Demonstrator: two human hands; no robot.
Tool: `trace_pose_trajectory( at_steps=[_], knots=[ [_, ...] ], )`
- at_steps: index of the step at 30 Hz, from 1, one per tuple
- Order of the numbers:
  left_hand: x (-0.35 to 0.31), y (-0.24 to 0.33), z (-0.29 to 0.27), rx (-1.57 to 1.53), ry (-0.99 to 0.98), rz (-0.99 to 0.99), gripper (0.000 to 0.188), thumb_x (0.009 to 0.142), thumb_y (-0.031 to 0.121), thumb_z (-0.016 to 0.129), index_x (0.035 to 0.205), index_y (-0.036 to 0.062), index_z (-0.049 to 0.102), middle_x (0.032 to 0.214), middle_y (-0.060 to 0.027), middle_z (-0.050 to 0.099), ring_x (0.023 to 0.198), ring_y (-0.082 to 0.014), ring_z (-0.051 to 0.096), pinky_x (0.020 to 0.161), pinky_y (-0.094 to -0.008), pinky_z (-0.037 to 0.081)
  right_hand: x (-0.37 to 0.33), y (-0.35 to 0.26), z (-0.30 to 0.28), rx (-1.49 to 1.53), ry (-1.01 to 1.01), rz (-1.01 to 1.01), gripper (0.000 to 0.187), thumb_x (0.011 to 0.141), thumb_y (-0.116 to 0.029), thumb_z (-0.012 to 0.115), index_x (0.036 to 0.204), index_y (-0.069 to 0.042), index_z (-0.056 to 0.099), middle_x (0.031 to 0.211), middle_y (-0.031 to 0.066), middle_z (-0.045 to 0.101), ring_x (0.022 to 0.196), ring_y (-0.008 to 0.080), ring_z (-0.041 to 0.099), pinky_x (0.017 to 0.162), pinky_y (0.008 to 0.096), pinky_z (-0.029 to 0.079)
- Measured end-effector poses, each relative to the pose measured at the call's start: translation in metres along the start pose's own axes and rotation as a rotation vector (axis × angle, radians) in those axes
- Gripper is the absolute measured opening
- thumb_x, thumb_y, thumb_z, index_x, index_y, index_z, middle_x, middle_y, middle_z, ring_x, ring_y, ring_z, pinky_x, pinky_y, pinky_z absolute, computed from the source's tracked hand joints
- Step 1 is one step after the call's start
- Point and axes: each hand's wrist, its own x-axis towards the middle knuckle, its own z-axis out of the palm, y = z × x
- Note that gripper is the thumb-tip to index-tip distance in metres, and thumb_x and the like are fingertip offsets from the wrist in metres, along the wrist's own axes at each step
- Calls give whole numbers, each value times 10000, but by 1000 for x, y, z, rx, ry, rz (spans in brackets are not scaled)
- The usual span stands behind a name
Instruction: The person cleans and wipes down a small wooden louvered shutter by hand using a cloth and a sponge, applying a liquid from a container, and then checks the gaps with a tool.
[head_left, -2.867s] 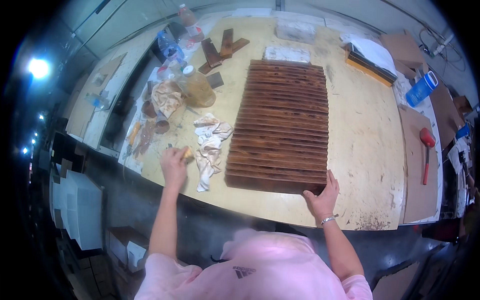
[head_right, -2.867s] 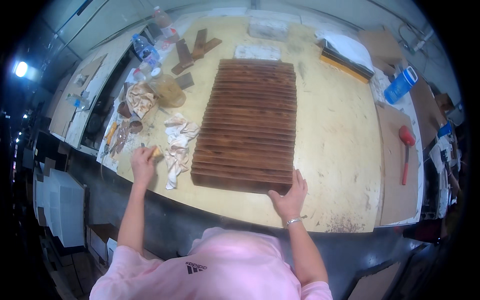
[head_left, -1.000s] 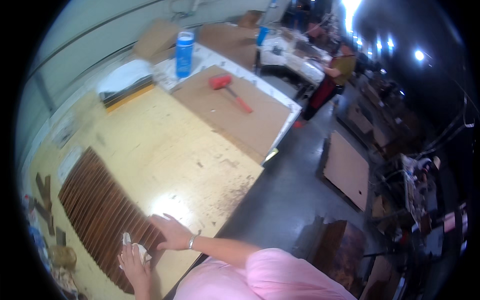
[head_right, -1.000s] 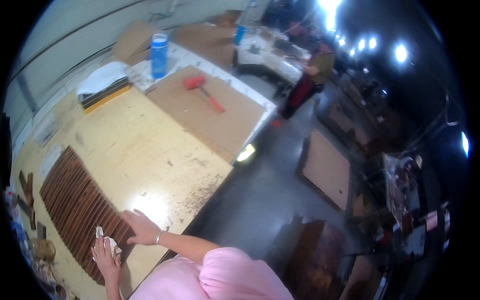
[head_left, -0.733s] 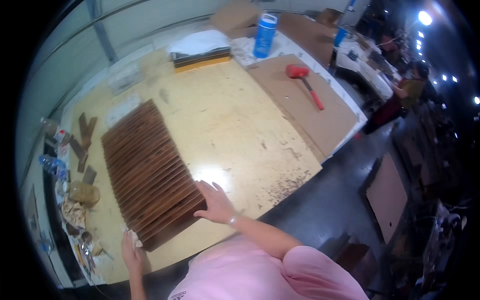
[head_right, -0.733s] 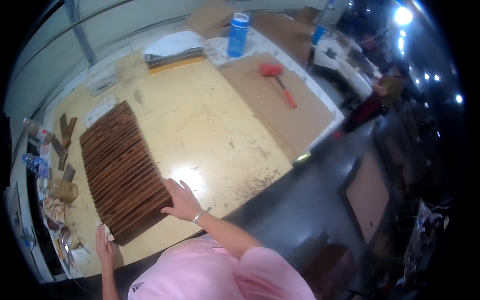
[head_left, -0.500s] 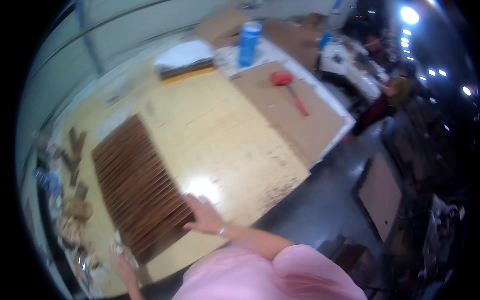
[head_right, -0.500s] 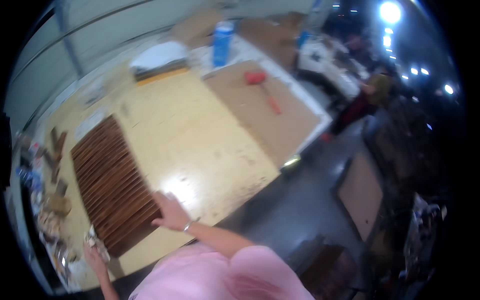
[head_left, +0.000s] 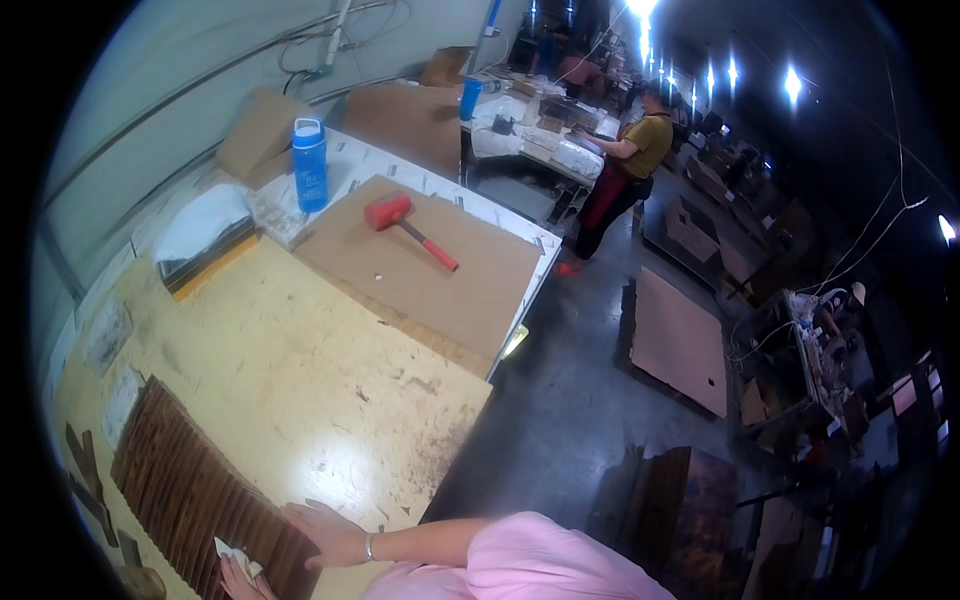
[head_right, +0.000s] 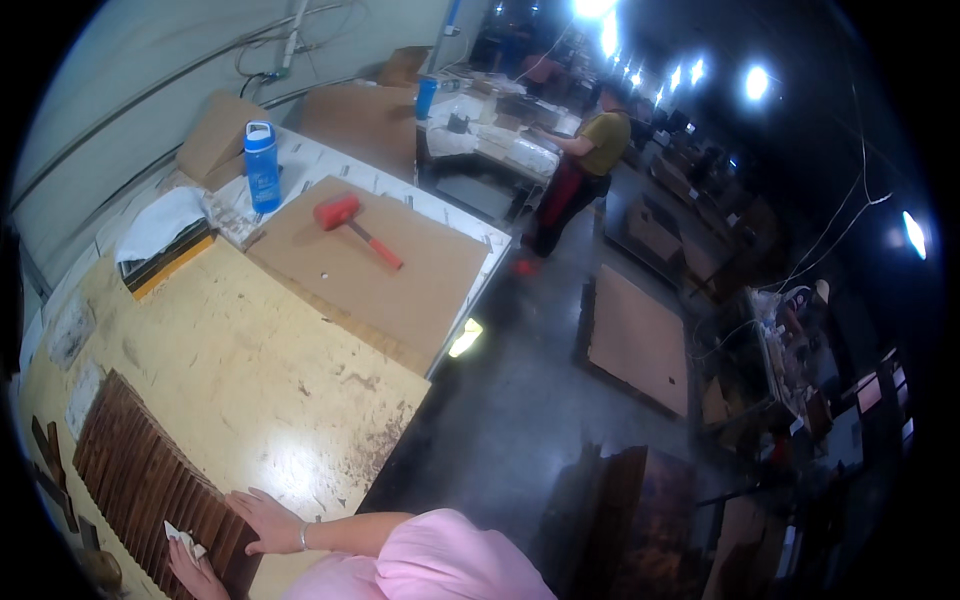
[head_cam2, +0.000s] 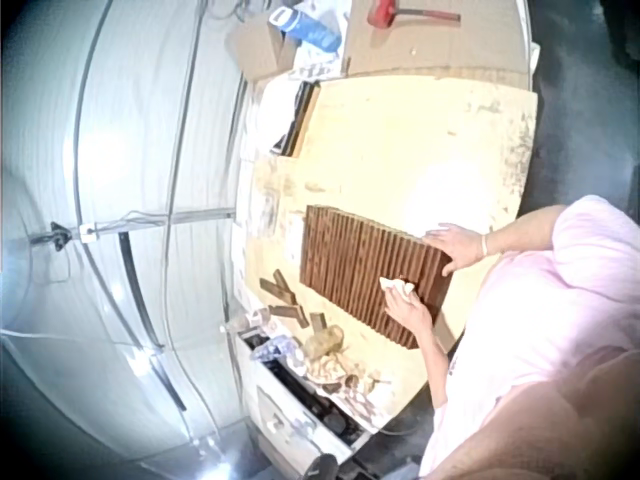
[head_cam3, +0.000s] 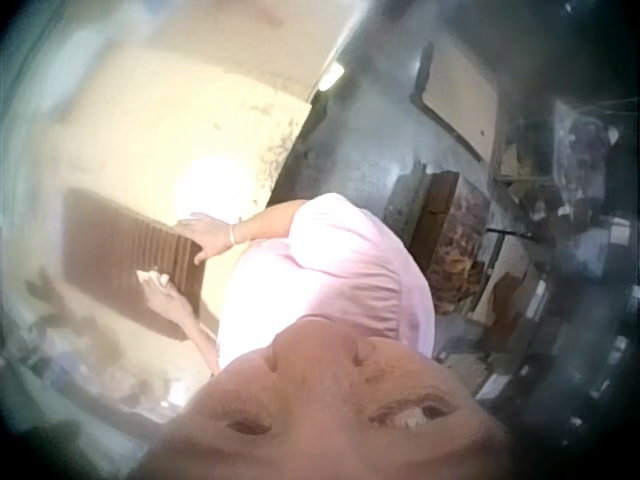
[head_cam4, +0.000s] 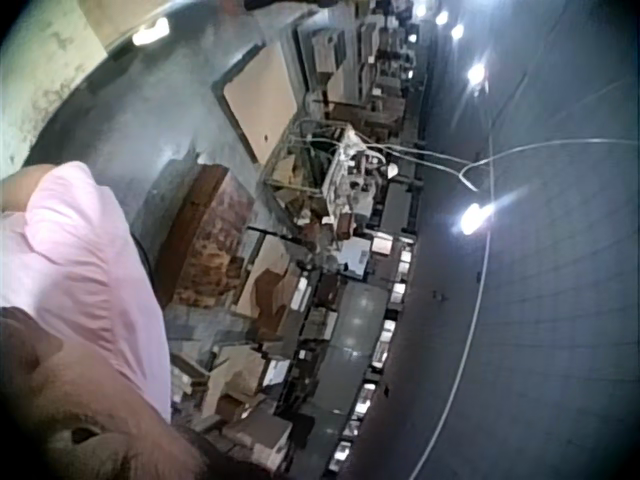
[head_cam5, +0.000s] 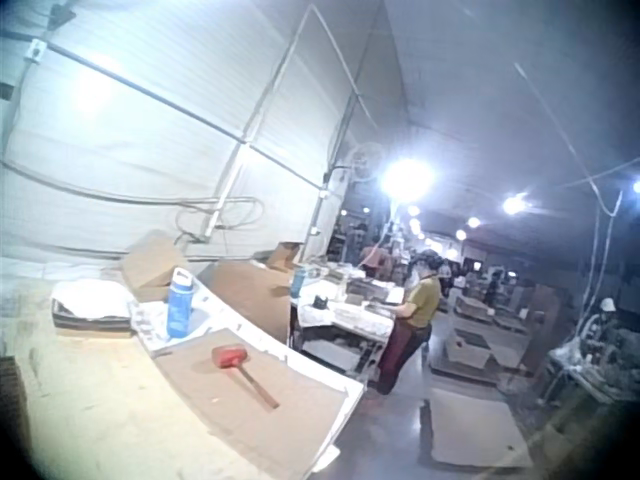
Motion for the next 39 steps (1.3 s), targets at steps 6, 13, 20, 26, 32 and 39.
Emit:
trace_pose_trajectory(
  at_steps=[6, 13, 20, 26, 32, 39],
  knots=[
    [4, 9, 3, -42, -8, -119, 613, 1043, 428, 467, 1369, -85, 546, 1395, -291, 552, 1284, -460, 512, 1096, -503, 382, 4, 0, -1, -23, -9, -16, 1099, 783, -395, 788, 1556, 72, 162, 1591, 258, 273, 1508, 350, 230, 1256, 463, 145],
    [-5, -3, 12, 82, -45, -170, 615, 1042, 438, 454, 1376, -70, 548, 1400, -290, 545, 1282, -468, 499, 1096, -520, 371, 9, 15, 17, -24, -13, -61, 1133, 778, -403, 792, 1555, 90, 131, 1608, 252, 236, 1513, 341, 210, 1253, 447, 151],
    [-9, -16, 20, 127, -45, -157, 641, 1059, 470, 403, 1389, -62, 539, 1423, -276, 536, 1303, -453, 497, 1103, -508, 373, 12, 17, 17, 37, -36, -65, 1197, 728, -384, 832, 1552, 103, 113, 1618, 260, 208, 1518, 361, 191, 1255, 445, 146],
    [-3, -6, 15, 82, -40, -146, 657, 1065, 474, 382, 1381, -81, 534, 1432, -287, 525, 1309, -455, 498, 1106, -507, 377, 9, 8, 3, -94, -6, -58, 1160, 731, -520, 808, 1547, 62, 225, 1548, 281, 340, 1456, 410, 307, 1223, 502, 212],
    [-18, -26, 22, 146, -53, -133, 640, 1070, 459, 384, 1396, -74, 520, 1433, -281, 525, 1312, -462, 494, 1105, -518, 380, 13, 12, 9, -39, -30, -69, 1201, 718, -529, 816, 1551, 75, 196, 1571, 300, 284, 1475, 417, 267, 1231, 504, 197],
    [-4, -10, 20, -45, -71, -203, 556, 1063, 381, 464, 1447, -19, 500, 1485, -257, 483, 1341, -441, 469, 1110, -510, 375, 19, 21, 11, -72, 43, -174, 1319, 665, -597, 828, 1544, 110, 145, 1598, 329, 202, 1508, 428, 199, 1246, 512, 160]
  ],
)
